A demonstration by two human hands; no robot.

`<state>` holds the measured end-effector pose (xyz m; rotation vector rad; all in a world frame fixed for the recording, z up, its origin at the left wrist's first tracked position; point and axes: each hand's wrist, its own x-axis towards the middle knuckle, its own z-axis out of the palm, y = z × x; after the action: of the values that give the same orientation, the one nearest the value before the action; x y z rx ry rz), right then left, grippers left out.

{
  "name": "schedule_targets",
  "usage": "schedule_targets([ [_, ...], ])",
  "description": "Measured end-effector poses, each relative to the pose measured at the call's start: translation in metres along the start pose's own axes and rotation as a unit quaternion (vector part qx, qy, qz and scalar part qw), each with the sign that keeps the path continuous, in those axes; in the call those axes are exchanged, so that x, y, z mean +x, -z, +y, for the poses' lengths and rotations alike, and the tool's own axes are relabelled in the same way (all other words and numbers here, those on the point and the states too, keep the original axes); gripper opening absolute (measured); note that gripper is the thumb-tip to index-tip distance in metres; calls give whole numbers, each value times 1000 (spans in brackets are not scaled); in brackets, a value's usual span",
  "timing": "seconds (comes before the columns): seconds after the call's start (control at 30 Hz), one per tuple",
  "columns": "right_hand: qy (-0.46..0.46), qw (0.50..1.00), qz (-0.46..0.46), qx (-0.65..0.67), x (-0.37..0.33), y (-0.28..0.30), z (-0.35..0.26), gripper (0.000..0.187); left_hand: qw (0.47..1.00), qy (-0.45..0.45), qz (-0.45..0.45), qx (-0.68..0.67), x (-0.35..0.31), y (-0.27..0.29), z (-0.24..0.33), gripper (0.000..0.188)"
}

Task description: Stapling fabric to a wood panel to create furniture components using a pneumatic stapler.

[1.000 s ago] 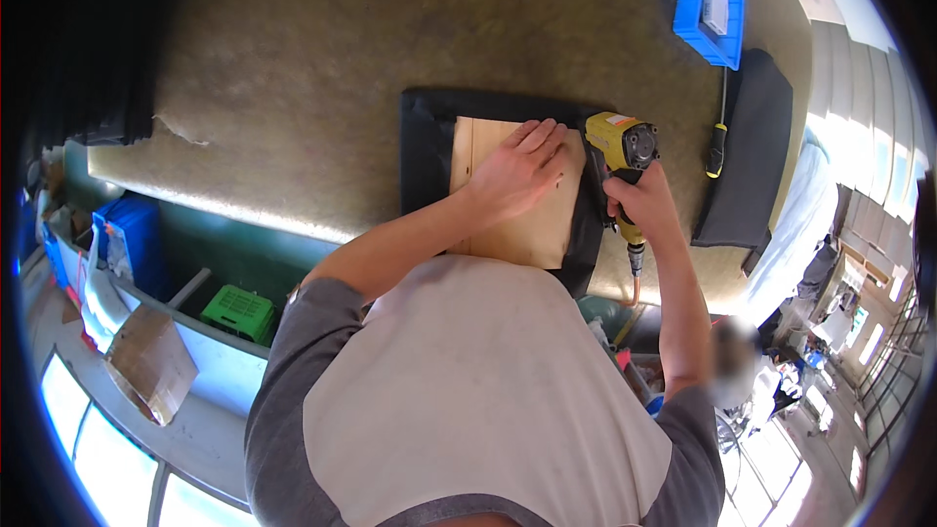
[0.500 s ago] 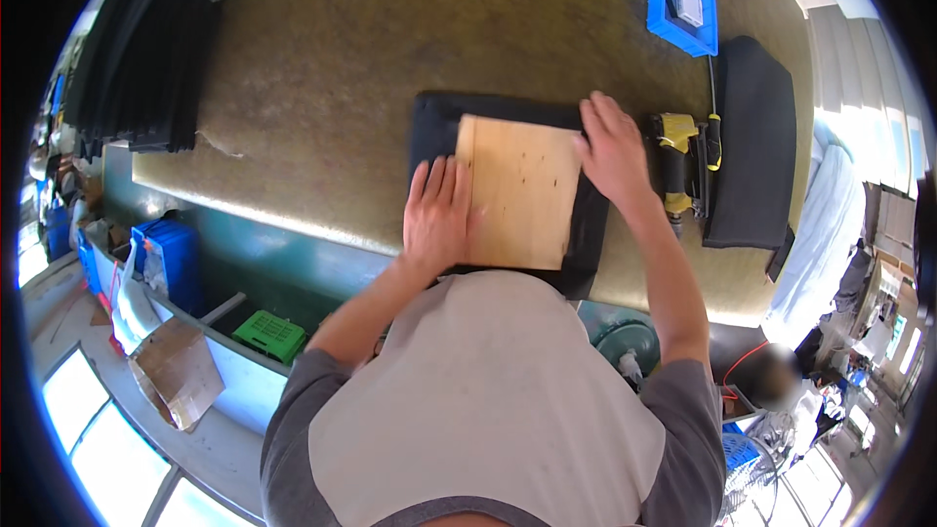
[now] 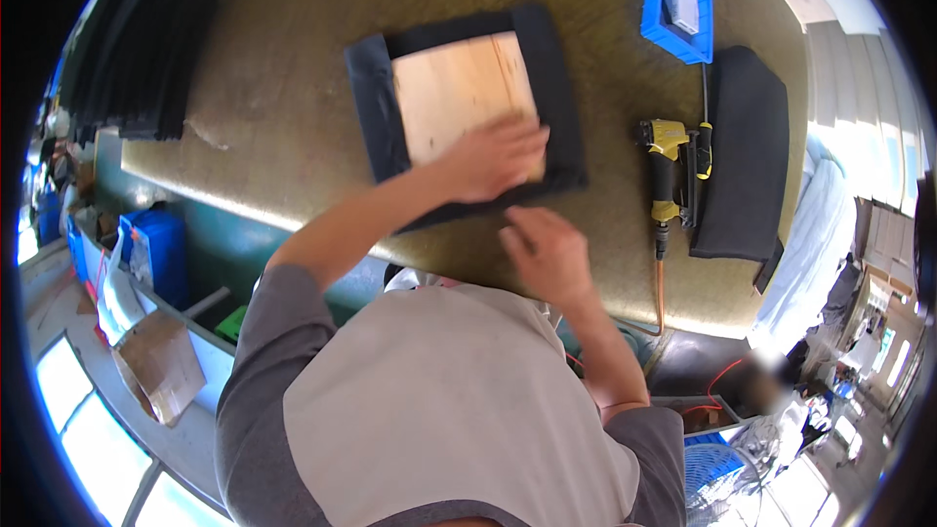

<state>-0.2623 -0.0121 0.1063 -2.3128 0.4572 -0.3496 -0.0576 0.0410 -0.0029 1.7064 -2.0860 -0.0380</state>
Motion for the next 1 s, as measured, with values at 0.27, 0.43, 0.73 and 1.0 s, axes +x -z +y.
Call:
schedule_targets([
  [0.27,-137,977,163,-21,76,12,125,16,992,-14,15,-125,-27,36,33,34],
  [0.43,-123,968,187,-116,113,-10,130,16,979,151,134,-3,12,48,-35,44],
  [0.73,-90,959,256,78,110,-10,121,13,972,200,-87,-85,88,59,-80,55],
  [1.0,-92,953,285,57,100,-16,116,16,907,222,-196,-301,124,33,-87,24],
])
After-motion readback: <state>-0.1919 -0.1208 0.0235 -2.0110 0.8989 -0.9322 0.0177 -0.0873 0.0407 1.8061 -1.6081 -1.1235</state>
